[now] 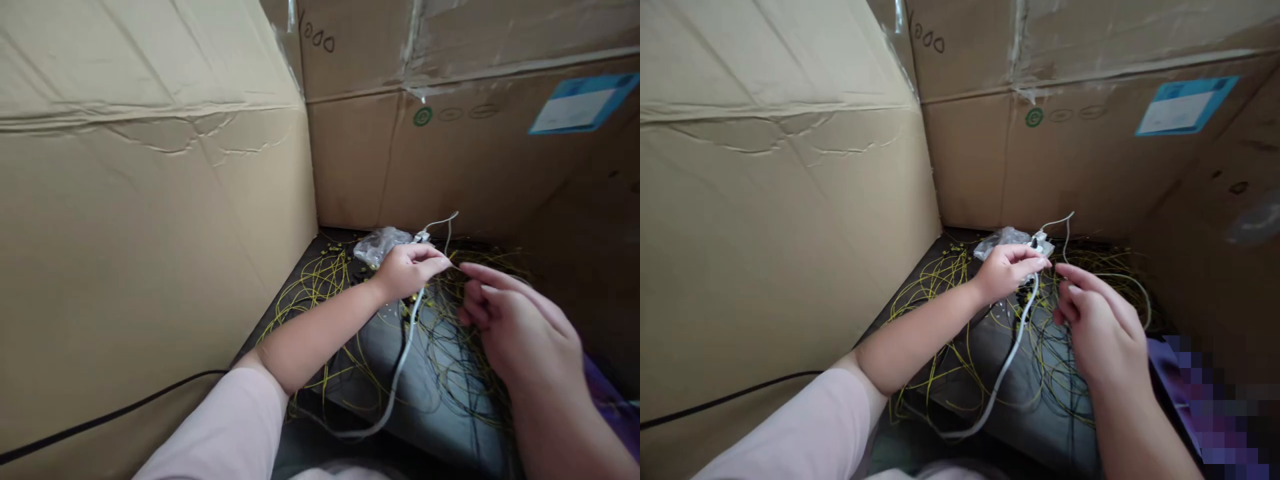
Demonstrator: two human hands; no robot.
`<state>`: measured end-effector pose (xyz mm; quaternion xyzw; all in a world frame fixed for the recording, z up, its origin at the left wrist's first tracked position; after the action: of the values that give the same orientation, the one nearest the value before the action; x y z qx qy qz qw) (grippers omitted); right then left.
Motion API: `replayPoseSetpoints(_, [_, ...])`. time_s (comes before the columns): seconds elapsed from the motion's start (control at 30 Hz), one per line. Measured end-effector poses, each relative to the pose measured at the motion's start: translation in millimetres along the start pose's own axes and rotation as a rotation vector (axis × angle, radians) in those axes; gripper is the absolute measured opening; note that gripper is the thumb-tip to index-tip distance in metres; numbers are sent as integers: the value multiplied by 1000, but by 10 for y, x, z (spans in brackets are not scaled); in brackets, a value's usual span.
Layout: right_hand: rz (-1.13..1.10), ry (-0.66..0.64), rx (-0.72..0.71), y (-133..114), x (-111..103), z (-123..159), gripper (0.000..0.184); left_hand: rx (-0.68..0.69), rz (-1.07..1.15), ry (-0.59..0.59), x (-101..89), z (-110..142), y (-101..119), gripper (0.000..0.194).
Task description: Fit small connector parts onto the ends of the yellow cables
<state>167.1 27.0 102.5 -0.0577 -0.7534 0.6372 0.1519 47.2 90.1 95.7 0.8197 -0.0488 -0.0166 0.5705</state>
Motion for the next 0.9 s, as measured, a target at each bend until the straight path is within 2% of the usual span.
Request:
replayPoseSetpoints(0.07, [-7, -6, 31, 122, 195, -83, 33, -32, 19, 82, -219, 65, -122, 20])
replayPoseSetpoints(0.13, [43, -21, 35, 295, 298, -143, 35, -91, 43, 147, -375, 144, -285, 19])
replayPoseSetpoints(0.23, [142, -64, -4, 565, 349, -187, 39, -163, 61, 172, -474, 259, -508, 17])
replayPoseSetpoints(0.37, [60, -39, -11, 799, 321, -198, 44, -227, 137, 118, -428, 364, -701, 17])
replayPoseSetpoints(0.63, [-121, 46, -22, 874, 291, -128, 28, -334, 178, 80, -388, 523, -797, 19])
replayPoseSetpoints(0.9, [-391, -35, 251, 1035, 377, -98, 23, -487, 362, 14, -361, 614, -805, 16])
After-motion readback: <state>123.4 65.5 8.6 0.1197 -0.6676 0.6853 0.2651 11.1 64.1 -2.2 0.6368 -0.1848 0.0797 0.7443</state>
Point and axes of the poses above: each hand's wrist, its own z-axis away from the middle knuckle, its own x-axis out of the palm, y = z × x, the point moved 6 cm from there along -z, towards the middle knuckle, and after that the axes turned 8 degrees about y, right-handed, at the moved point
